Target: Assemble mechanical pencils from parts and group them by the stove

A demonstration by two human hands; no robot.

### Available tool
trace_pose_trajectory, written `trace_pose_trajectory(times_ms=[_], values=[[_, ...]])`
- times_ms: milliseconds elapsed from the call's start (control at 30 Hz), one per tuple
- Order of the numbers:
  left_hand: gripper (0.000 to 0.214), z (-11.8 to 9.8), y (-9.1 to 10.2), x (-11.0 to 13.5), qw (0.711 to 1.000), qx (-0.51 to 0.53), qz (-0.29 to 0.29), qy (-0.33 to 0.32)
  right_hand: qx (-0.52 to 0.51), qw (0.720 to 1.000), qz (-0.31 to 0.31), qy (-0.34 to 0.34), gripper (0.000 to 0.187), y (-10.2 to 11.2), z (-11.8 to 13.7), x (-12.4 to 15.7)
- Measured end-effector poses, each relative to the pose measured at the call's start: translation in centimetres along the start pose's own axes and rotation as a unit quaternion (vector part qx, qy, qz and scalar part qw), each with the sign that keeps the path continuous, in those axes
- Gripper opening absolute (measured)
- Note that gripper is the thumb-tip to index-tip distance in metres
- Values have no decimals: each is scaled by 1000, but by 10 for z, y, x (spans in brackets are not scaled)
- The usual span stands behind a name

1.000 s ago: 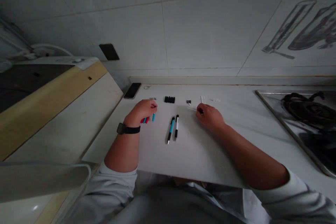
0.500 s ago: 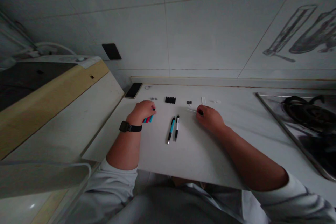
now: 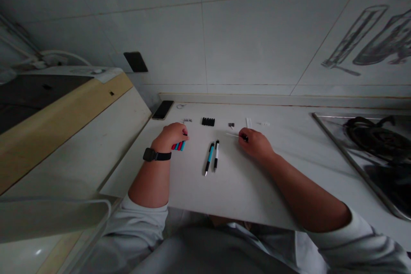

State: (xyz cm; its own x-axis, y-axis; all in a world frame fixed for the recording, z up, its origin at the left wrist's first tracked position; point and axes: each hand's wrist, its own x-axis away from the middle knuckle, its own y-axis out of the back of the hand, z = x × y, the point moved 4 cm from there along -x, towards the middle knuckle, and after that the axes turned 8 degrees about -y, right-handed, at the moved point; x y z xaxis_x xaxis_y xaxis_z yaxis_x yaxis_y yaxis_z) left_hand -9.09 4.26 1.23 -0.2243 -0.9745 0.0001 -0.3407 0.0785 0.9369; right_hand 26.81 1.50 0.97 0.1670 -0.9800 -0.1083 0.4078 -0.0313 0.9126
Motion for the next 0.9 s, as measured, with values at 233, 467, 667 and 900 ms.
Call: trace_pose_trajectory(times_ms=[233, 467, 667, 900], values=[[12, -3, 2, 0, 1000, -5, -7, -18, -80, 997, 14, -2, 18, -5, -1, -2], [11, -63, 4, 0, 980, -15, -139, -139, -233, 972, 7, -41, 18, -10, -5, -7], [13, -126, -15, 9, 954, 47, -146, -256, -447, 894, 36, -22, 22, -14, 4, -8], [17, -164, -37, 15, 928, 150, -169, -295, -601, 787, 130, -51, 37, -16, 21, 2]])
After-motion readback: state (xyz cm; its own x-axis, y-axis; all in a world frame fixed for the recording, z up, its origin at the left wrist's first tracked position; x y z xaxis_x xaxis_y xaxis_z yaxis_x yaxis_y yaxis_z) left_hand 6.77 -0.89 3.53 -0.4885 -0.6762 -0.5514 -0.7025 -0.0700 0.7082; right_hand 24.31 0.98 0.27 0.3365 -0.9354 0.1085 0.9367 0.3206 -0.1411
